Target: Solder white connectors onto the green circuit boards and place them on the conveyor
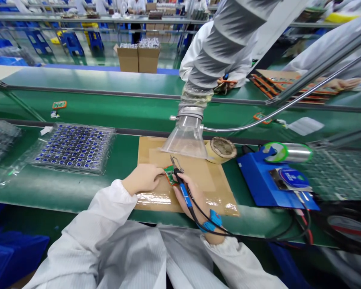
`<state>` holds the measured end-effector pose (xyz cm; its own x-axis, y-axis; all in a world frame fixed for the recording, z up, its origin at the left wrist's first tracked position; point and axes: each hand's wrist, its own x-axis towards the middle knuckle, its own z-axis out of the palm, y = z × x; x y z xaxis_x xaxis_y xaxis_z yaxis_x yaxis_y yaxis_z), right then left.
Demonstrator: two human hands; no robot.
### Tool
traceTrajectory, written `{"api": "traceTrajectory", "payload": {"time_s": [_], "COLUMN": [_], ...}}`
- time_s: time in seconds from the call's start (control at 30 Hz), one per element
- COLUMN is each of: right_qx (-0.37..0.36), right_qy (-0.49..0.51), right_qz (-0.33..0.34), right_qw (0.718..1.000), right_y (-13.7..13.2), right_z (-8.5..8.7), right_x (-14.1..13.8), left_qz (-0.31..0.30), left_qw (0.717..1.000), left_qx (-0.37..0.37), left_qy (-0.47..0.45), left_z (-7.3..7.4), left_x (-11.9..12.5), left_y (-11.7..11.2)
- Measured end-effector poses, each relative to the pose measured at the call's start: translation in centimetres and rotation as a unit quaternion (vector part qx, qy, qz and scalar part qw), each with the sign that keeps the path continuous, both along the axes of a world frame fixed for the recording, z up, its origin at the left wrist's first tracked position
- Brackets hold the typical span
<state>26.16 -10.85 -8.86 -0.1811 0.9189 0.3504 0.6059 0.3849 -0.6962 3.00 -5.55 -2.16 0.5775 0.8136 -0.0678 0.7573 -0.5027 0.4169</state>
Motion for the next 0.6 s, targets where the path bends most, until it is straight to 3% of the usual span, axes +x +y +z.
{"api": "traceTrajectory", "payload": {"time_s": [0.17,0.27,0.43,0.6], "right_qx": [-0.015,-0.053,-0.085,-0.111], "right_qy": [0.001,0.088,0.264,0.348], "right_qz": [-0.018,-0.031,-0.042,-0.057], "right_qw": [1.000,0.994,0.960,0.929], "right_y": [-0.9,-1.5,-1.5,-1.1], "right_z": [-0.2,0.6,2.5,3.7], "right_x": [0.2,-0.3,-2.0,-2.9], "left_qz": [0.077,0.146,0.230,0.234], "left_qw": [0.982,0.938,0.849,0.822], "left_qx": [-0.076,-0.186,-0.328,-0.346], "left_qy": [-0.153,-0.255,-0.345,-0.387], "left_z": [0.9,1.1,1.2,0.9], "left_x": [-0.2,0.4,2.3,3.2], "left_y": [-1.4,-1.9,-2.9,-3.7]}}
